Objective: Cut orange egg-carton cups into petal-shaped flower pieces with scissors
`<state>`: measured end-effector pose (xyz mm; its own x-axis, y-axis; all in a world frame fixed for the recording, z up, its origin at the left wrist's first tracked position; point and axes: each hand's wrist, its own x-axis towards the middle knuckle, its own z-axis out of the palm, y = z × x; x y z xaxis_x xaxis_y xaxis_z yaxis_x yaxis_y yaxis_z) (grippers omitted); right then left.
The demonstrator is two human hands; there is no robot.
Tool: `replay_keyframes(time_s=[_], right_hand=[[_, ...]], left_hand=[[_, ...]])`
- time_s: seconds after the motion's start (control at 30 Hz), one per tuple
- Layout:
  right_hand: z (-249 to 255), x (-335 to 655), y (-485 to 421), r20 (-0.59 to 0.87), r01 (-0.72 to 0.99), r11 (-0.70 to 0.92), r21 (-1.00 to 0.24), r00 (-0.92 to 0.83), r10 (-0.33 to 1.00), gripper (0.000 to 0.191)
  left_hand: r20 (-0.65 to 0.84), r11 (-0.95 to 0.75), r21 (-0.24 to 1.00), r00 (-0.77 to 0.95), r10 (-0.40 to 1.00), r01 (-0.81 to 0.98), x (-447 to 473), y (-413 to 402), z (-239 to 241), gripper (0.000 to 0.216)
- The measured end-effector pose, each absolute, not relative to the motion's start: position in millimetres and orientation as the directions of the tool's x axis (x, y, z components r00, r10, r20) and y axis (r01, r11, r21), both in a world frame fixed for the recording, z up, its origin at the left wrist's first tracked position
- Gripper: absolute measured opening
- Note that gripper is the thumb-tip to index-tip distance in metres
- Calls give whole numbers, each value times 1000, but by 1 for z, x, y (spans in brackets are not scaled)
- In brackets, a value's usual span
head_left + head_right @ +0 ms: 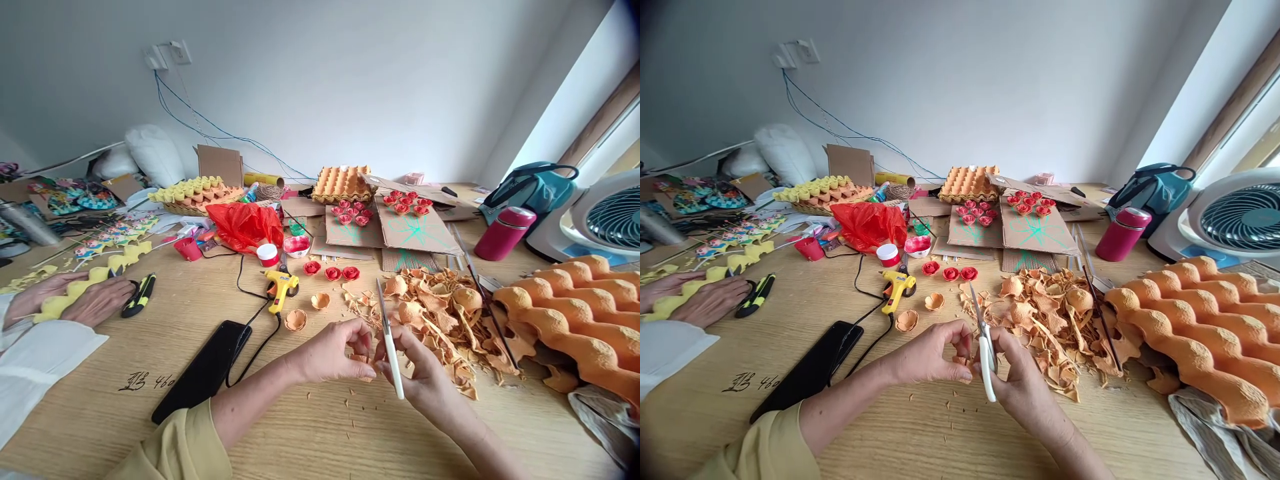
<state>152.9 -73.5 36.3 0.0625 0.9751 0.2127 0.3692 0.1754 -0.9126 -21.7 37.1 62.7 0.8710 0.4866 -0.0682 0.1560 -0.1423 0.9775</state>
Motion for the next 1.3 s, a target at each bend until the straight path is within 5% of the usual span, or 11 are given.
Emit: replay_keyframes(time_s=[0.27, 0.47, 0.73, 0.97, 1.3], right_hand=[[35, 153, -74, 175, 305, 156, -939, 35, 984, 16], [22, 155, -71, 175, 123, 156, -980, 167, 970, 29], [22, 152, -71, 171, 88, 155, -984, 218, 961, 36], [20, 150, -72, 222, 142, 196, -970, 199, 955, 33], [34, 169, -76, 166, 448, 131, -884, 40, 985, 26]], left_hand=[[-84, 37, 996, 886, 456, 76, -20, 42, 53, 46], [-27, -14, 999, 881, 472, 39, -18, 39, 45, 60], [-8, 307, 938, 874, 485, -162, -11, 29, 41, 52], [-26, 375, 895, 810, 586, -242, -9, 24, 44, 52], [-24, 346, 897, 753, 658, -274, -16, 39, 52, 56]])
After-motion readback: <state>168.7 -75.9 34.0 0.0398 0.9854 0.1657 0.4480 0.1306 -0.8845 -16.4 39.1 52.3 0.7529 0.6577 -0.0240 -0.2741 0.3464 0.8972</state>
